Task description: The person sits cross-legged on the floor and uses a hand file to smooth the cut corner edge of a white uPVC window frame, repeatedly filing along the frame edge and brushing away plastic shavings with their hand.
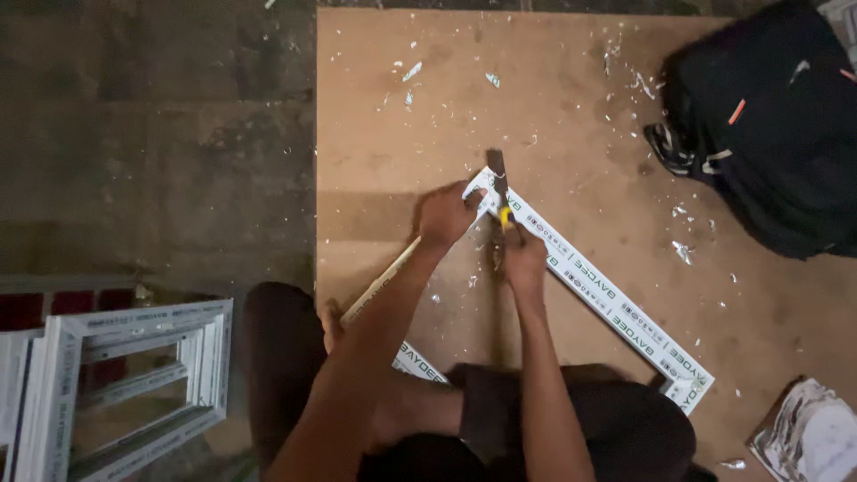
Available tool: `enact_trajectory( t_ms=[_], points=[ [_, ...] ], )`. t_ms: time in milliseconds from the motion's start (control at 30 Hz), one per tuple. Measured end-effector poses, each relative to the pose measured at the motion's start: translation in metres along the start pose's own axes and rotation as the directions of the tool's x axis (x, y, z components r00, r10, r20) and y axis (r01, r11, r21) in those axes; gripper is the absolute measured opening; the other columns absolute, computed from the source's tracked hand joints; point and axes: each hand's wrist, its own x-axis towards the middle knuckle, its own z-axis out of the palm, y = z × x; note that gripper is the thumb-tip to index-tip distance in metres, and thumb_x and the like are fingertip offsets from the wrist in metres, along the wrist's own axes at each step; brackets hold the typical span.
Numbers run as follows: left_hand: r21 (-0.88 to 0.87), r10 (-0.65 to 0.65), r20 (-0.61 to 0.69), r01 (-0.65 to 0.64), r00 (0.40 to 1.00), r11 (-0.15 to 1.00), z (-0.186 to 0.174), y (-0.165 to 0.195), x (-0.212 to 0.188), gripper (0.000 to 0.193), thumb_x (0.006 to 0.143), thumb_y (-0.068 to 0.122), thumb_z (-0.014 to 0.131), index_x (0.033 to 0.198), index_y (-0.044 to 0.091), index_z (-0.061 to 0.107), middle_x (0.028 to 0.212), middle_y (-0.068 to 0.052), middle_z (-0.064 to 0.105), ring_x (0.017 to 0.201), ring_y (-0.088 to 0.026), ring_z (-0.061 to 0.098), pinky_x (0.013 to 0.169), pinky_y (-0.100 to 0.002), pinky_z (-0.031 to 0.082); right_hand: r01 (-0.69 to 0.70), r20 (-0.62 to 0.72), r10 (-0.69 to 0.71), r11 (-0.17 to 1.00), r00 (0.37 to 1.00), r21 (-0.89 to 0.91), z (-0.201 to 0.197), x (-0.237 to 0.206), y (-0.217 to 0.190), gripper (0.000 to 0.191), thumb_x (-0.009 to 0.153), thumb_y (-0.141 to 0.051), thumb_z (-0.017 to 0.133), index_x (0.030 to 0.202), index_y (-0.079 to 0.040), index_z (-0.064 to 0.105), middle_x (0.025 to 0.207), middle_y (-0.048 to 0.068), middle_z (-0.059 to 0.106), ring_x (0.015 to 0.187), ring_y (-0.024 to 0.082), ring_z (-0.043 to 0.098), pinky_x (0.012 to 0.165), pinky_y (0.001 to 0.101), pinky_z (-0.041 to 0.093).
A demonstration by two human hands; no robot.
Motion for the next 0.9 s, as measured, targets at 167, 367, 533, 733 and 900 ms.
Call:
enact_trajectory(
  t_ms=[167,367,533,733,900],
  points=[
    [-0.037,0.097,-0.07,-0.1,0.993,0.994,0.001,-0.003,-0.006,0.049,0.091,0.043,0.069,0.132,0.017,0.067,0.098,-0.015,0.076,0.087,-0.036,0.073,0.076,-0.048,0.058,0.072,-0.04,-0.073,0.997,0.996,-0.035,-0.037,-0.101,0.044,0.037,0.103,-0.024,0.063,0.129,0.002,0.068,0.073,0.022,0.064,0.065,0.02,0.056,0.059,0.0394,0.047],
    [-0.114,0.146,0.063,-0.138,0.987,0.984,-0.009,-0.007,-0.012,0.075,0.079,0.045,0.082,0.142,0.013,0.057,0.118,-0.014,0.072,0.11,-0.035,0.068,0.092,-0.047,0.054,-0.045,-0.033,0.043,0.997,0.999,-0.064,-0.034,-0.138,0.014,0.044,0.102,-0.033,0.06,0.13,0.0,0.07,0.063,0.022,0.055,0.055,0.02,0.044,0.053,0.0396,0.04],
    [-0.166,0.187,0.144,-0.163,0.972,0.973,-0.024,-0.004,-0.016,0.096,0.072,0.051,0.086,0.152,0.015,0.047,0.134,-0.014,0.065,0.124,-0.034,0.062,0.101,-0.045,0.051,0.063,-0.028,-0.067,0.989,0.997,-0.132,-0.041,-0.132,-0.016,0.046,0.103,-0.034,0.056,0.13,0.002,0.067,0.068,0.029,0.06,0.055,0.033,0.058,0.056,0.045,0.046],
    [-0.156,0.238,0.129,-0.217,0.963,0.964,-0.019,-0.011,-0.012,0.102,0.069,0.049,0.089,0.152,0.013,0.043,0.137,-0.015,0.063,0.126,-0.034,0.06,0.102,-0.044,0.05,0.108,0.007,-0.109,0.979,0.994,-0.171,-0.04,-0.131,-0.016,0.043,0.101,-0.028,0.052,0.128,0.001,0.068,0.074,0.031,0.064,0.064,0.045,0.066,0.059,0.0515,0.048],
    [-0.216,0.176,0.166,-0.138,0.97,0.967,-0.019,-0.012,-0.015,0.093,0.077,0.045,0.086,0.155,0.018,0.046,0.139,-0.013,0.066,0.127,-0.032,0.063,0.106,-0.042,0.052,0.178,0.016,-0.178,0.969,0.984,-0.169,-0.035,-0.129,-0.013,0.039,0.107,-0.026,0.052,0.121,0.006,0.069,0.079,0.033,0.064,0.074,0.049,0.066,0.061,0.0529,0.049]
  ],
)
